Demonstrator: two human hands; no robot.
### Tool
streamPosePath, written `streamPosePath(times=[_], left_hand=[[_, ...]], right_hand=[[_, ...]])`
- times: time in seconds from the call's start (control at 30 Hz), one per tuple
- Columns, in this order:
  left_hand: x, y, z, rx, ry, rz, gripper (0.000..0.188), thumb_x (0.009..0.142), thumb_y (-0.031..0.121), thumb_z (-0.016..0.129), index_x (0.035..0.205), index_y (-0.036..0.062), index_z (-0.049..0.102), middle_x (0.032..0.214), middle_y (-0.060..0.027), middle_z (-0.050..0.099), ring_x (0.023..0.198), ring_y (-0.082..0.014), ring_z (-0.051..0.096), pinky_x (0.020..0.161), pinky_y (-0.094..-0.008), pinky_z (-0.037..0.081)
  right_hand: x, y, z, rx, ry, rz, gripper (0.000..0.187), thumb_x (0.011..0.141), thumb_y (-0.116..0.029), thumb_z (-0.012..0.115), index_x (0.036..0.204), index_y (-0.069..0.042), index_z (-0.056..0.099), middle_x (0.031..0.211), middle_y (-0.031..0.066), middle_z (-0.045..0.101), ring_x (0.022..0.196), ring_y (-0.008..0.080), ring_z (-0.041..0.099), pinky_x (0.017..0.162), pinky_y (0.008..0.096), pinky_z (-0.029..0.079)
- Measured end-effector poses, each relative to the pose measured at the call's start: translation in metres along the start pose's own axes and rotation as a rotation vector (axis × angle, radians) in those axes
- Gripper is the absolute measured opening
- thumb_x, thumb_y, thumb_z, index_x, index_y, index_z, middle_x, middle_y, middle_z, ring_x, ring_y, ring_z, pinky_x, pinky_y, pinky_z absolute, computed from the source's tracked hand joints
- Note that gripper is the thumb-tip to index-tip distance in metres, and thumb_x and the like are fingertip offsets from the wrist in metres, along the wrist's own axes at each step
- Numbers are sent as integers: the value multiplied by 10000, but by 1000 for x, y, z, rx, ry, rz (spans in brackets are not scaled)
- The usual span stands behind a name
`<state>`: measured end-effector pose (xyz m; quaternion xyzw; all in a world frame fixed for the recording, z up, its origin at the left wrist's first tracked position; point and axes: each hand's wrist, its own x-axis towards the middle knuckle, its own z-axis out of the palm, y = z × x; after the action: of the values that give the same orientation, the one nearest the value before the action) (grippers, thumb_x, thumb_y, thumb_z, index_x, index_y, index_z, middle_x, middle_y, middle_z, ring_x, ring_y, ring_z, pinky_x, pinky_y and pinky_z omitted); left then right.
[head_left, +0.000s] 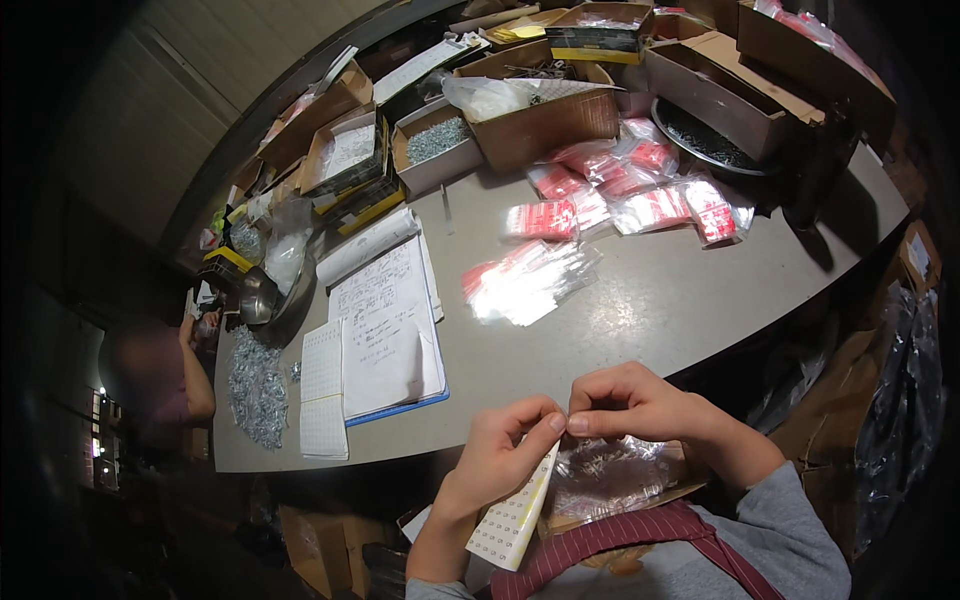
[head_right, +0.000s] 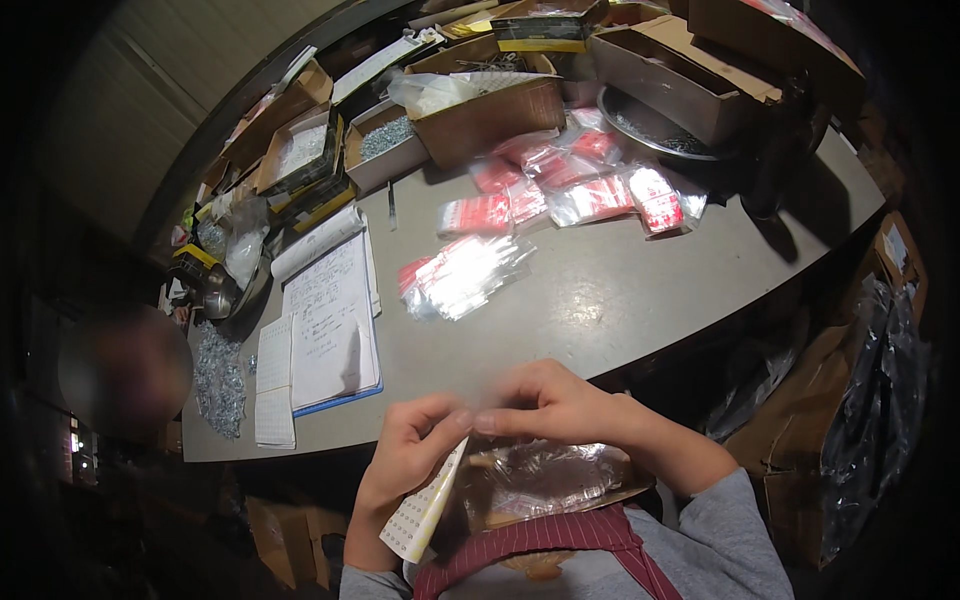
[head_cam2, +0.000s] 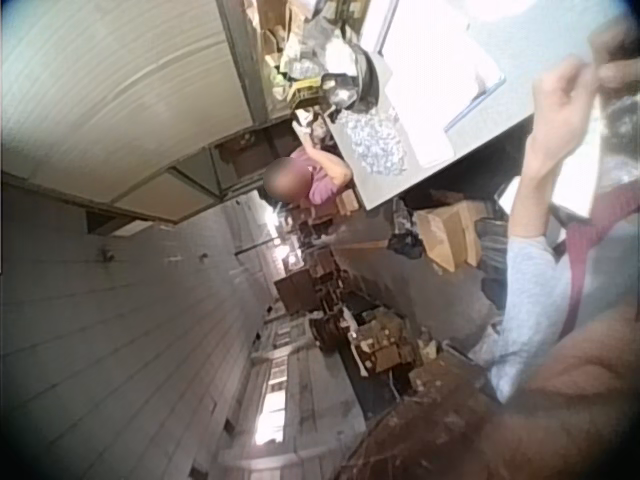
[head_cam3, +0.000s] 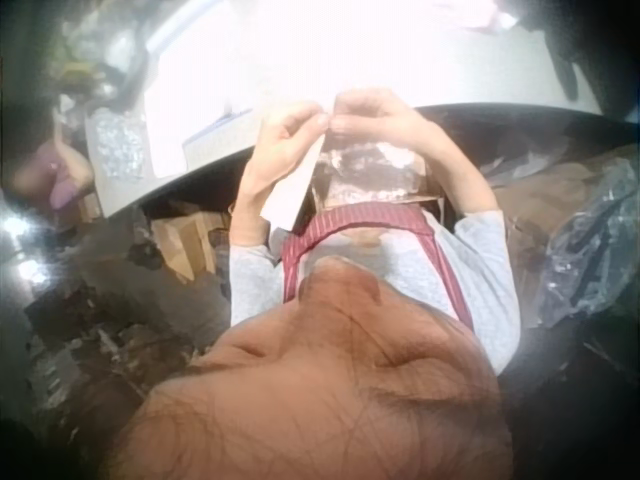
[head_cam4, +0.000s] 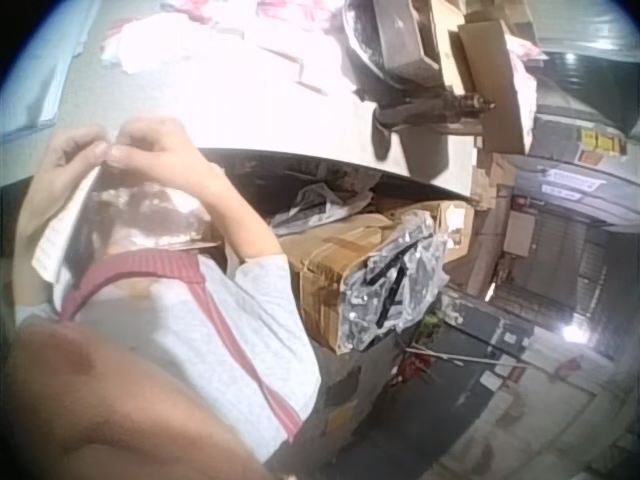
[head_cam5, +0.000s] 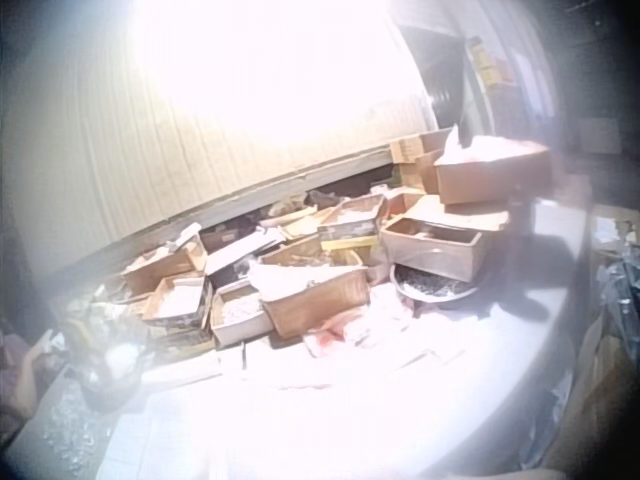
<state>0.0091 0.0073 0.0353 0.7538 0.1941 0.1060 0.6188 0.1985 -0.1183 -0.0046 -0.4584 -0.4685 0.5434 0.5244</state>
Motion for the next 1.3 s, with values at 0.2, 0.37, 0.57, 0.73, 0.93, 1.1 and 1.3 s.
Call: streamPosePath(times=[0.2,0.37,0.57,0.73,0.93,1.1,1.3], left_hand=[[-4,-7,20,-27,160,97,165,981,94,637,873,-30,652,749,-5,638,709,-38,543,611,-226,438],[2,-12,12,-164,159,-18,192,990,111,634,853,-22,643,762,2,647,713,-42,558,633,-214,442],[-1,-10,4,-263,107,-87,212,1004,145,612,878,-20,657,793,-12,656,752,-58,577,670,-220,448],[1,-1,3,-447,-19,-234,206,971,155,615,870,-16,670,807,-26,654,760,-75,582,692,-223,441],[1,5,-2,-515,-107,-299,249,945,208,621,784,21,658,762,-6,624,708,-71,544,661,-215,393],[5,-3,-8,-485,-136,-285,271,947,211,618,746,30,643,729,5,607,696,-61,524,643,-216,373],[5,3,1,-436,-87,-304,263,962,194,608,765,24,645,743,-5,624,704,-60,542,651,-217,391]], right_hand=[[4,-9,13,-518,354,-389,101,813,-47,729,832,-5,639,715,54,578,630,137,569,574,284,445],[4,-15,15,-791,475,-562,121,734,19,671,852,-8,673,953,135,622,799,255,647,680,334,521],[3,-18,-3,-754,219,-729,368,653,-28,630,1002,-74,737,1296,181,589,1168,358,566,1001,461,455],[5,-31,-5,-722,73,-763,394,662,-92,636,1034,-135,758,1360,168,575,1286,388,496,1084,512,375],[5,-32,-11,-781,-27,-745,386,682,-108,656,1048,-150,771,1415,145,544,1386,420,401,1125,541,340],[6,-31,-1,-869,-58,-668,217,781,-191,712,972,-139,803,1495,173,502,1498,446,246,1170,587,257],[5,-14,1,-892,-135,-482,274,769,-214,776,1038,-172,804,1569,149,418,1522,456,183,1199,623,197]])
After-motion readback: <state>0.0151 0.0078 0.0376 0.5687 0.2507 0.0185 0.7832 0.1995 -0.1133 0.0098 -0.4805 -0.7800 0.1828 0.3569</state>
